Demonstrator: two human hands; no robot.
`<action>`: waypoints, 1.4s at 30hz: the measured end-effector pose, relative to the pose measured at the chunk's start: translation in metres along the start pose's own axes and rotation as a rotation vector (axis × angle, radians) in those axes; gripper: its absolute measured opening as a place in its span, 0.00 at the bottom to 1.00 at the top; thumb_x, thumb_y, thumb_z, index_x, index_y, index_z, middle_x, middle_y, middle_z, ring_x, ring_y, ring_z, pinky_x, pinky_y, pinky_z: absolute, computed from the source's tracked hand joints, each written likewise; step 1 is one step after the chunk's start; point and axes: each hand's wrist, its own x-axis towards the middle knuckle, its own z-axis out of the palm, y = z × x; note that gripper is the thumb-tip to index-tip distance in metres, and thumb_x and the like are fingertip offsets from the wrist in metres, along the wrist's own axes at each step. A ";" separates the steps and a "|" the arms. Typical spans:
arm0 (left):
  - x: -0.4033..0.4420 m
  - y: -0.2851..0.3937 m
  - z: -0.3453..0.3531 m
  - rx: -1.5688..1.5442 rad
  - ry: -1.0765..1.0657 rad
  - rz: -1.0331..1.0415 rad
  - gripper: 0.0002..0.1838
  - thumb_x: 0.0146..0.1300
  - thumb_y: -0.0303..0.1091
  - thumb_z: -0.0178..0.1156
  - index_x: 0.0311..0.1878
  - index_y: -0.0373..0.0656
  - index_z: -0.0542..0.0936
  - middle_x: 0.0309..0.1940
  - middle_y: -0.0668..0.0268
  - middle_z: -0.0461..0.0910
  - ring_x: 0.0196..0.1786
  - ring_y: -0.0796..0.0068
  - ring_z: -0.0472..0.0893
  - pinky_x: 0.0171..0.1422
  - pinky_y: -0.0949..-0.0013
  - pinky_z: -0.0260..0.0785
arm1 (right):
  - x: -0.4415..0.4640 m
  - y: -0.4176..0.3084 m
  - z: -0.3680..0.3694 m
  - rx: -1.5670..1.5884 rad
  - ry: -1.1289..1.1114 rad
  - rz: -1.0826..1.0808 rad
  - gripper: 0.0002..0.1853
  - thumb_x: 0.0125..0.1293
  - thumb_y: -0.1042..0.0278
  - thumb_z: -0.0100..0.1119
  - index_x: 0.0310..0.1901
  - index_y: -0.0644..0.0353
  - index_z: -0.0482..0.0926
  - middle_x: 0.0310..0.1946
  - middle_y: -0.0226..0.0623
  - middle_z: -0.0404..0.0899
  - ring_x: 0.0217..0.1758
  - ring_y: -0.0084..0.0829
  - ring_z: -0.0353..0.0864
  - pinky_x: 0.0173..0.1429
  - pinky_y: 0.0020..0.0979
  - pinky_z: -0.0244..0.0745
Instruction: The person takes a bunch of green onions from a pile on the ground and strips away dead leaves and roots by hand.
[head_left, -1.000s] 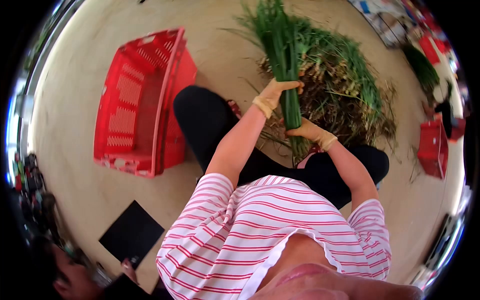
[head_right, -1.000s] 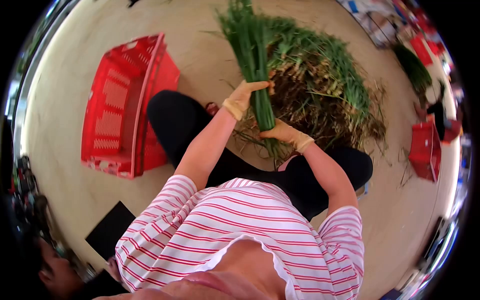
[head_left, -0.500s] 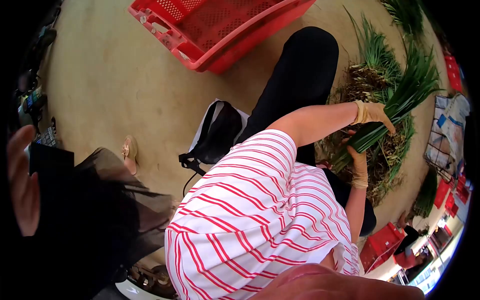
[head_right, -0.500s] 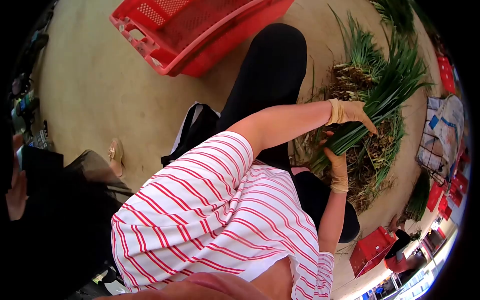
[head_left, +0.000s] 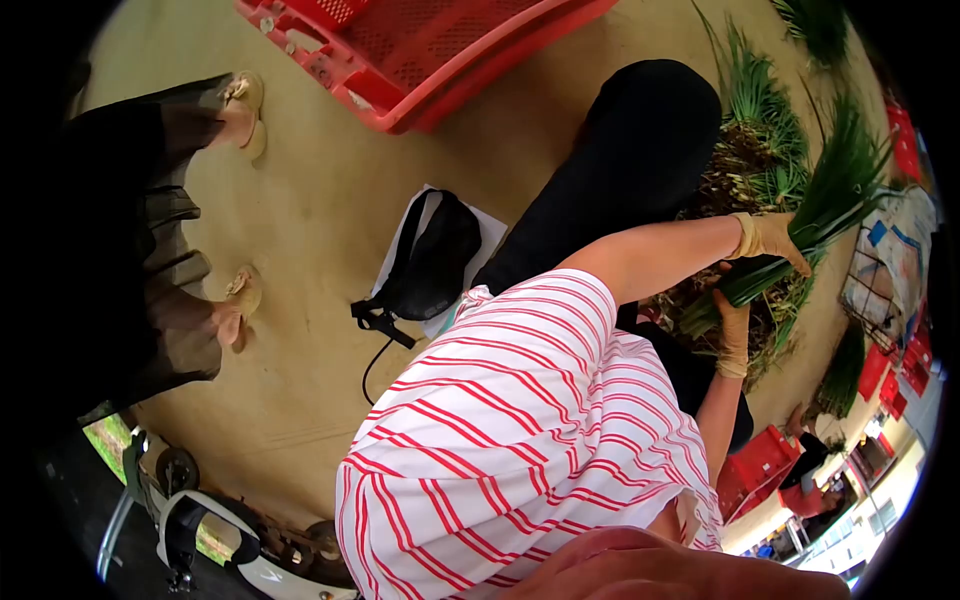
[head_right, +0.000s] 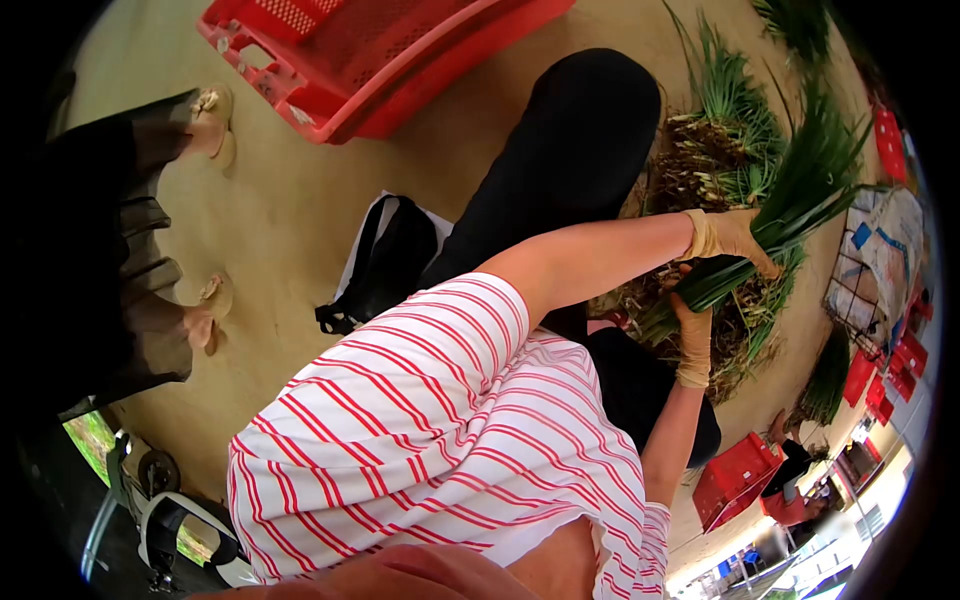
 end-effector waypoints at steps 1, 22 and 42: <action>-0.002 0.008 -0.001 -0.005 -0.058 -0.032 0.35 0.33 0.29 0.77 0.50 0.39 0.73 0.45 0.61 0.76 0.48 0.69 0.75 0.51 0.68 0.67 | -0.001 -0.003 -0.002 -0.018 -0.022 0.003 0.25 0.55 0.67 0.61 0.56 0.59 0.69 0.40 0.30 0.76 0.44 0.24 0.74 0.50 0.27 0.67; -0.012 -0.023 0.006 0.393 -0.349 -0.594 0.21 0.50 0.28 0.64 0.48 0.35 0.72 0.26 0.63 0.77 0.29 0.73 0.76 0.35 0.72 0.67 | -0.049 -0.038 -0.122 0.313 0.618 -0.582 0.12 0.65 0.72 0.51 0.49 0.62 0.75 0.31 0.30 0.77 0.28 0.17 0.72 0.33 0.21 0.69; -0.004 -0.058 0.028 0.280 -0.424 -0.913 0.28 0.44 0.32 0.70 0.50 0.36 0.73 0.27 0.63 0.79 0.28 0.73 0.76 0.36 0.70 0.68 | -0.051 -0.017 -0.134 0.938 0.857 -0.229 0.04 0.59 0.70 0.57 0.32 0.58 0.74 0.25 0.27 0.75 0.18 0.16 0.67 0.23 0.19 0.59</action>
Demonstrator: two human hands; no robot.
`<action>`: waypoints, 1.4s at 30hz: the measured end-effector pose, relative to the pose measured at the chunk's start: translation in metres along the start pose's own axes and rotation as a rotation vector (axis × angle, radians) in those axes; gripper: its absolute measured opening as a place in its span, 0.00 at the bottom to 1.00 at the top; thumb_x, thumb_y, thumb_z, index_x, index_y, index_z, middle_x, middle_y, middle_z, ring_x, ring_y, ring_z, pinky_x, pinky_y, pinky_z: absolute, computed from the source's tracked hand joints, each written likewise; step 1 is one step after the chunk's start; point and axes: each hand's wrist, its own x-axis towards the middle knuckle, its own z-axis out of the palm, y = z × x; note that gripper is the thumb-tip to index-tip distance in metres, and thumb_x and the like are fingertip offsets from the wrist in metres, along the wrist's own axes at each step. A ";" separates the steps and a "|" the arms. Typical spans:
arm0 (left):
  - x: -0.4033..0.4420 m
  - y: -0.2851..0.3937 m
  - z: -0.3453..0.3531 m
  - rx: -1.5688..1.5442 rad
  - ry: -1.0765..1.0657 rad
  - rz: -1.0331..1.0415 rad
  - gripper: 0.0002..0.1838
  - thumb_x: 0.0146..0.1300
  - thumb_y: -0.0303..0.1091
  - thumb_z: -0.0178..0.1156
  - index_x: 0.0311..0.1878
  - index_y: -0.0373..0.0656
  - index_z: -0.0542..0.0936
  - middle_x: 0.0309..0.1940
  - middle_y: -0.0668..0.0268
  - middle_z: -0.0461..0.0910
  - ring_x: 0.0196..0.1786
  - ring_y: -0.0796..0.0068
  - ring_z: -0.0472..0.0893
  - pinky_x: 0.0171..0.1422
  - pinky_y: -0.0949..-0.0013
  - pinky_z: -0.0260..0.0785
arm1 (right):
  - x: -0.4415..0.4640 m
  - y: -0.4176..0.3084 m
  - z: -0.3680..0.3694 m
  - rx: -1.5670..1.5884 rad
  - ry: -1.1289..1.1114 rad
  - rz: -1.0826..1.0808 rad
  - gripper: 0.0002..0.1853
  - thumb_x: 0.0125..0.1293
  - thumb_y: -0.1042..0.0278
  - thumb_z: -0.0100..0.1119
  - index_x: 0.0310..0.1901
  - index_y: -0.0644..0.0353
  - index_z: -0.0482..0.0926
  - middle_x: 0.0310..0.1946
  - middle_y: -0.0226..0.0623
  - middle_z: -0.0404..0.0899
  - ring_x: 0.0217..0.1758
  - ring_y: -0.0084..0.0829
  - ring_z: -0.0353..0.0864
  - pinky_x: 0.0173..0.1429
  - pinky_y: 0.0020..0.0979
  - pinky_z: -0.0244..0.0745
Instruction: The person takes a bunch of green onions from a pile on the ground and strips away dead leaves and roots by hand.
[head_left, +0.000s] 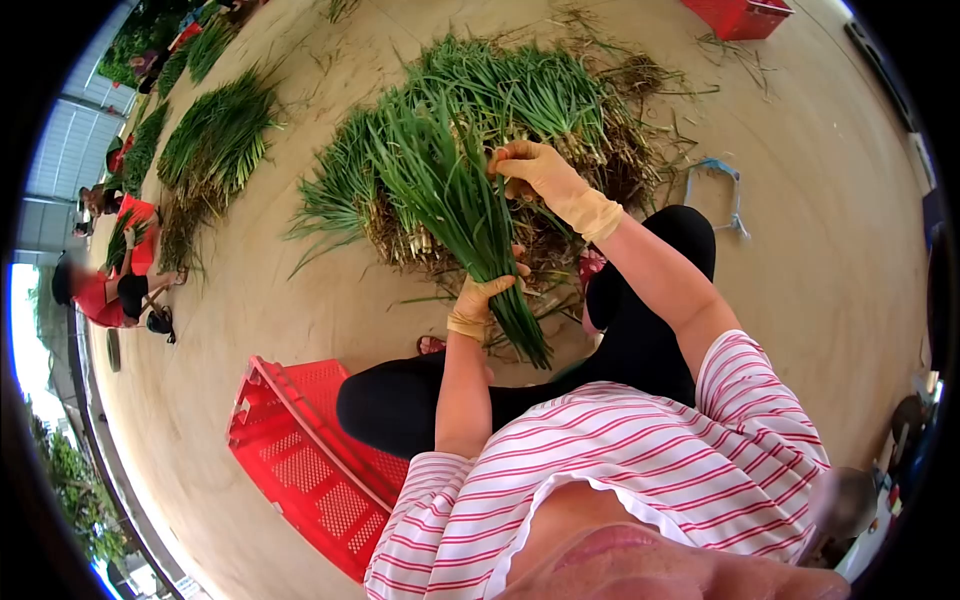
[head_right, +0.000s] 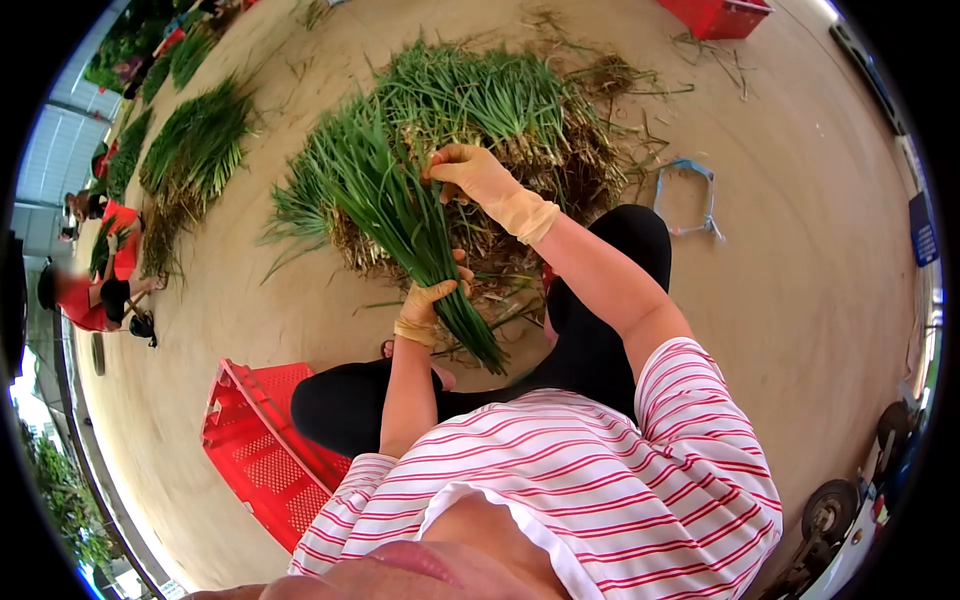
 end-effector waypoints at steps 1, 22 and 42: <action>-0.002 0.002 -0.001 0.004 -0.004 0.007 0.28 0.44 0.32 0.70 0.50 0.36 0.73 0.27 0.63 0.79 0.28 0.73 0.76 0.36 0.70 0.68 | -0.003 0.000 -0.004 -0.003 -0.003 -0.008 0.04 0.59 0.70 0.57 0.32 0.58 0.74 0.25 0.27 0.75 0.18 0.16 0.67 0.23 0.19 0.59; -0.001 -0.009 -0.033 -0.241 0.349 0.477 0.27 0.57 0.40 0.62 0.59 0.44 0.68 0.54 0.59 0.71 0.57 0.64 0.70 0.53 0.65 0.70 | -0.030 0.092 0.022 -0.915 -0.765 0.168 0.39 0.49 0.47 0.66 0.55 0.67 0.65 0.46 0.45 0.74 0.50 0.36 0.72 0.56 0.33 0.65; -0.037 -0.010 -0.024 0.160 0.027 0.133 0.22 0.55 0.29 0.60 0.53 0.34 0.68 0.27 0.64 0.76 0.27 0.72 0.74 0.33 0.71 0.67 | -0.004 -0.022 0.009 -0.124 -0.189 -0.405 0.09 0.64 0.69 0.52 0.44 0.60 0.77 0.25 0.27 0.78 0.21 0.16 0.71 0.26 0.19 0.64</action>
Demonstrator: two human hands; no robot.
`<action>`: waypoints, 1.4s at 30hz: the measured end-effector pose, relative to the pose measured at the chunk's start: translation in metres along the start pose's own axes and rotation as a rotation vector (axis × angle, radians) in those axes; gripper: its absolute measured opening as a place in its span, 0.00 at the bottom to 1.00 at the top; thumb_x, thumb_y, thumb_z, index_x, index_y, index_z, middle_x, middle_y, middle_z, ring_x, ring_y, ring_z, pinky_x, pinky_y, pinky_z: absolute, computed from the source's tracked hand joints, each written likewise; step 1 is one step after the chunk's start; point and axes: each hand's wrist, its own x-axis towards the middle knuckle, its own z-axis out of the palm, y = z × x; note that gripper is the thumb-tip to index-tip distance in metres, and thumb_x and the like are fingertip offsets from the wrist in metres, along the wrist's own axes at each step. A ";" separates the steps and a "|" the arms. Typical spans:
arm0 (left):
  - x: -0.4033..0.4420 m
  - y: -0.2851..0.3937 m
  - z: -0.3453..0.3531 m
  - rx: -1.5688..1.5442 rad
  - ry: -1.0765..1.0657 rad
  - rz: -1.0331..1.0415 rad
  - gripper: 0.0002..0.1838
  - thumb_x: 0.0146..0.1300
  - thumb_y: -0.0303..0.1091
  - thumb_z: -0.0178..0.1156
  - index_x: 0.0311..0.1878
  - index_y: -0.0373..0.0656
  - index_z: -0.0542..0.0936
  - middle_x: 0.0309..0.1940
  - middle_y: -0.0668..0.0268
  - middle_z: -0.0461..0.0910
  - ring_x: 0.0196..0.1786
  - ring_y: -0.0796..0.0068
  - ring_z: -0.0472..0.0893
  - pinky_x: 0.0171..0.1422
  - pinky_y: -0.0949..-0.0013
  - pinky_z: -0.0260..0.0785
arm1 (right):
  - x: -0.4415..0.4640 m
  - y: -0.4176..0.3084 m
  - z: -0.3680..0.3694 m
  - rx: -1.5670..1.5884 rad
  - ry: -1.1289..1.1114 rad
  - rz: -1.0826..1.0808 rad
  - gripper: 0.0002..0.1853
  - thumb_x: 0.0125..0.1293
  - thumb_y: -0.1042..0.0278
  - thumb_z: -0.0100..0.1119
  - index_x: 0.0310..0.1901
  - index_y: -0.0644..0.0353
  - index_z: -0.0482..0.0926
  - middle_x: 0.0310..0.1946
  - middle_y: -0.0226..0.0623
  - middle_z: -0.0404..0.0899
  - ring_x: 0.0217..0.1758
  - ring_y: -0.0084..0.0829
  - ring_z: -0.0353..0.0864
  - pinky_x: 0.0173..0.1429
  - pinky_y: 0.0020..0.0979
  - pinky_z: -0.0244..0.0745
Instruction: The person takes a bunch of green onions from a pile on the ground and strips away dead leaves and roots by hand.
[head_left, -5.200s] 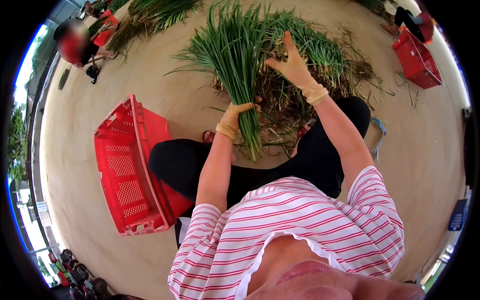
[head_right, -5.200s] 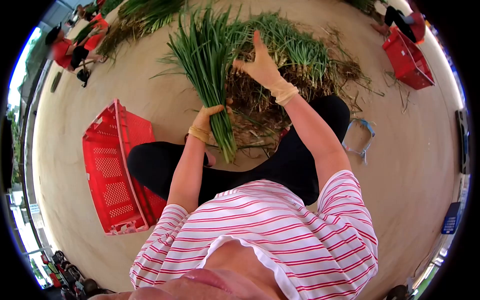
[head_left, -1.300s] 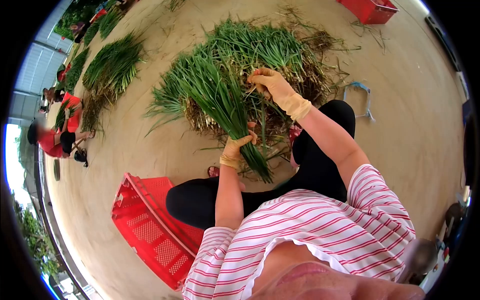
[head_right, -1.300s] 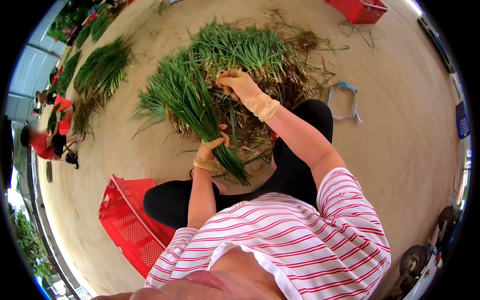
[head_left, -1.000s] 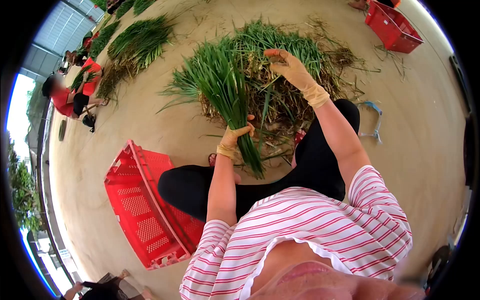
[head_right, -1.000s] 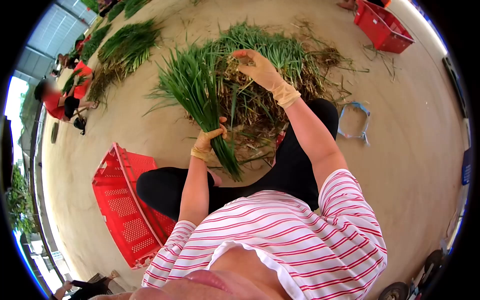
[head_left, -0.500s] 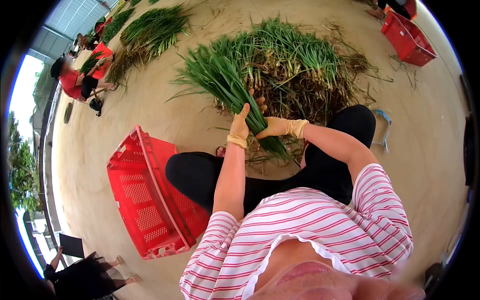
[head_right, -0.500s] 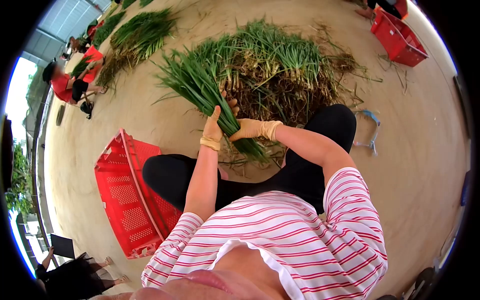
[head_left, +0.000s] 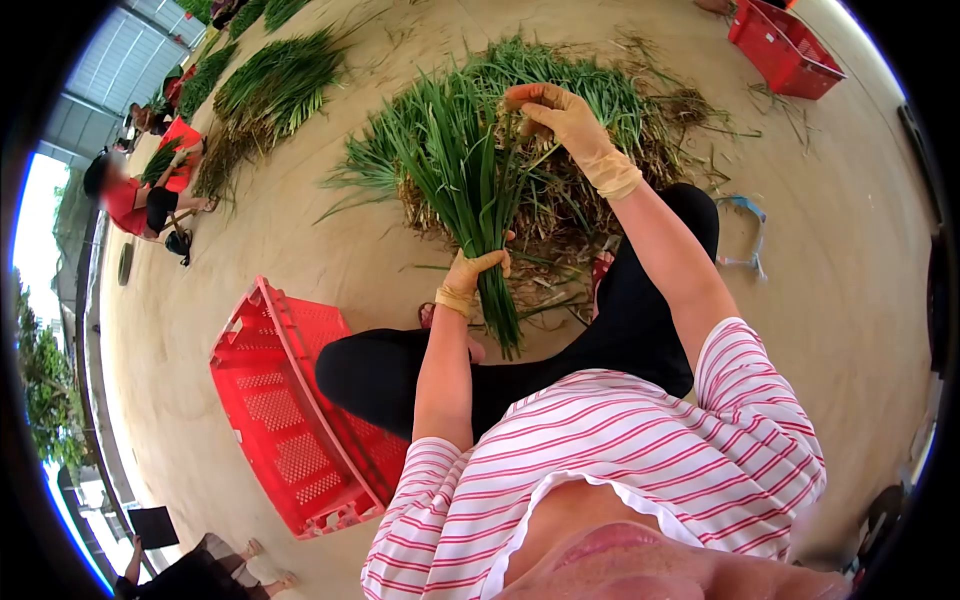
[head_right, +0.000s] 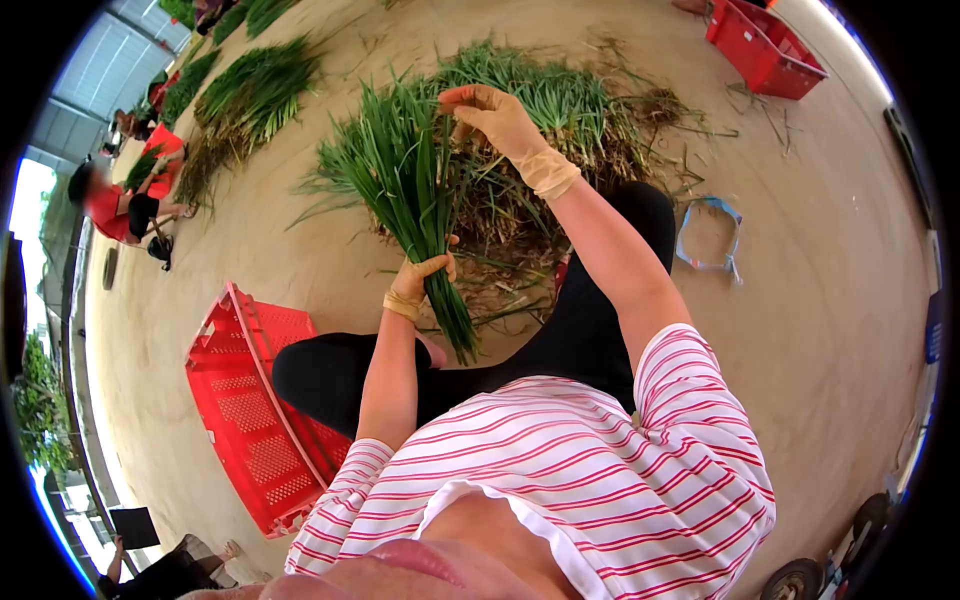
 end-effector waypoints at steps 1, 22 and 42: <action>0.000 -0.001 0.001 -0.008 -0.011 -0.012 0.22 0.55 0.29 0.60 0.53 0.34 0.69 0.27 0.64 0.76 0.27 0.72 0.75 0.33 0.71 0.67 | 0.002 0.003 -0.001 -0.033 0.011 0.012 0.10 0.64 0.68 0.53 0.44 0.60 0.78 0.27 0.27 0.78 0.21 0.17 0.71 0.26 0.19 0.65; 0.006 -0.001 0.016 0.122 0.051 -0.015 0.20 0.54 0.30 0.62 0.50 0.33 0.73 0.24 0.65 0.76 0.23 0.75 0.75 0.28 0.73 0.67 | 0.001 0.030 -0.012 -0.257 0.036 0.258 0.11 0.56 0.64 0.62 0.33 0.63 0.77 0.19 0.29 0.73 0.18 0.18 0.66 0.25 0.22 0.62; 0.004 0.002 0.021 0.108 0.039 -0.072 0.21 0.55 0.29 0.61 0.52 0.33 0.72 0.23 0.66 0.75 0.24 0.76 0.75 0.27 0.75 0.66 | -0.009 0.029 0.014 -1.226 -0.002 -0.322 0.18 0.47 0.54 0.67 0.39 0.50 0.81 0.64 0.33 0.59 0.71 0.46 0.44 0.70 0.47 0.47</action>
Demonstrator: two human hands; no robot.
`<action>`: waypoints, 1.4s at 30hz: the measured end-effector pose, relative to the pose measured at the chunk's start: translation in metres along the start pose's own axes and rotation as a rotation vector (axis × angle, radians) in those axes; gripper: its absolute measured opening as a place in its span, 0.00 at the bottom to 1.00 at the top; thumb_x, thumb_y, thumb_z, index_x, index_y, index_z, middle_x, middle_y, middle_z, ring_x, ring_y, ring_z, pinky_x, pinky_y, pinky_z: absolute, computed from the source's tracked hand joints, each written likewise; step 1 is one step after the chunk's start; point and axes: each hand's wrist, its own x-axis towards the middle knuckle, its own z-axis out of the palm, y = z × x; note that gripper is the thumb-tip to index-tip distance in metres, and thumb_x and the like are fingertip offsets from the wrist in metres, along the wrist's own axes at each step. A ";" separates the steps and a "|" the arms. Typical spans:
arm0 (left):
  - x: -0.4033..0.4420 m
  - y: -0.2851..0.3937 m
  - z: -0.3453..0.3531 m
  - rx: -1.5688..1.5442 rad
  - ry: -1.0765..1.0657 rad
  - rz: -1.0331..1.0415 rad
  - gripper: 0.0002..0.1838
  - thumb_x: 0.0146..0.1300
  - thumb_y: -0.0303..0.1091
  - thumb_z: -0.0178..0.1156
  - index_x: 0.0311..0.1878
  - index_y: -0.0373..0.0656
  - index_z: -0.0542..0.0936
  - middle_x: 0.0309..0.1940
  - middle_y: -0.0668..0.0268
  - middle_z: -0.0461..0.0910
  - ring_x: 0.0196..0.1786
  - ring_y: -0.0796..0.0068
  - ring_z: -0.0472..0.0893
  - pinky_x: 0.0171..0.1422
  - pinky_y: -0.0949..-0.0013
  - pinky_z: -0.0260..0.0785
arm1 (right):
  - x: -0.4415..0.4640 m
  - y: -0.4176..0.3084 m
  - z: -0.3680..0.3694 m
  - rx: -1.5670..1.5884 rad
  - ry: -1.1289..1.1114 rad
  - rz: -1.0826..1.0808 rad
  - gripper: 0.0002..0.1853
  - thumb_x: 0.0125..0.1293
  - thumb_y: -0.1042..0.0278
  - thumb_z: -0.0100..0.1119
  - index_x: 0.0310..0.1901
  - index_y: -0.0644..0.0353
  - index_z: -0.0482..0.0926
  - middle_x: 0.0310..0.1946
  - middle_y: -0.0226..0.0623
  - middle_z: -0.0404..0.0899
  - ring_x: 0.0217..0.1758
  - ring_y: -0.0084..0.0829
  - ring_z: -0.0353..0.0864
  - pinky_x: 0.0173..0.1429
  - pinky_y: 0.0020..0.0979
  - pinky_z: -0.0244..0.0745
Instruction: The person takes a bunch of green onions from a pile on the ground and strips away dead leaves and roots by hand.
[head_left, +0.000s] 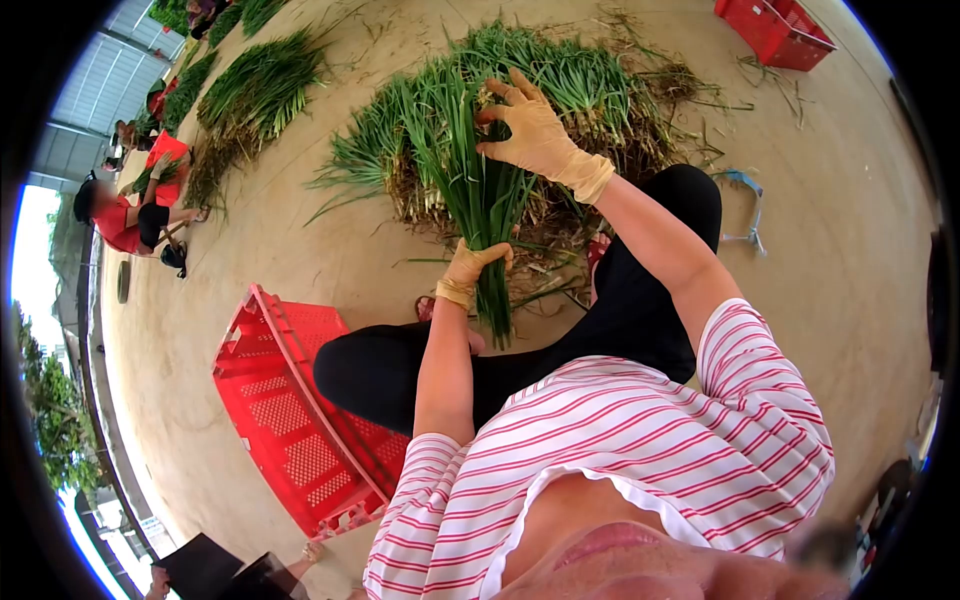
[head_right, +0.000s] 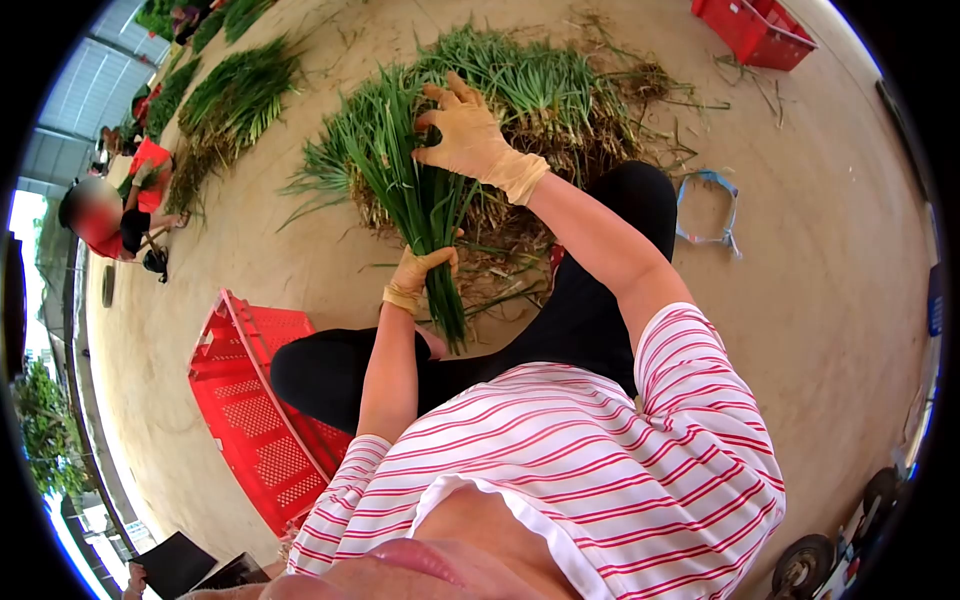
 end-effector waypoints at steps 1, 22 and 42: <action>0.000 0.001 0.001 0.001 -0.008 0.001 0.21 0.55 0.30 0.62 0.51 0.33 0.73 0.23 0.66 0.75 0.24 0.76 0.75 0.28 0.75 0.67 | 0.000 0.001 0.001 -0.002 0.000 0.001 0.18 0.47 0.54 0.67 0.39 0.50 0.81 0.64 0.33 0.59 0.71 0.46 0.44 0.70 0.47 0.47; 0.002 -0.001 -0.001 -0.007 -0.015 0.033 0.24 0.51 0.32 0.66 0.49 0.33 0.73 0.24 0.64 0.77 0.25 0.74 0.76 0.29 0.73 0.69 | 0.001 0.014 0.005 0.379 -0.314 0.033 0.21 0.49 0.51 0.62 0.39 0.60 0.82 0.55 0.37 0.71 0.64 0.42 0.58 0.68 0.39 0.51; 0.001 -0.014 -0.025 -0.022 -0.047 0.024 0.23 0.56 0.30 0.61 0.54 0.32 0.70 0.25 0.66 0.76 0.26 0.74 0.76 0.30 0.73 0.67 | 0.010 0.040 -0.068 0.737 -0.203 -0.144 0.10 0.63 0.62 0.55 0.31 0.59 0.79 0.37 0.33 0.79 0.44 0.26 0.76 0.49 0.28 0.70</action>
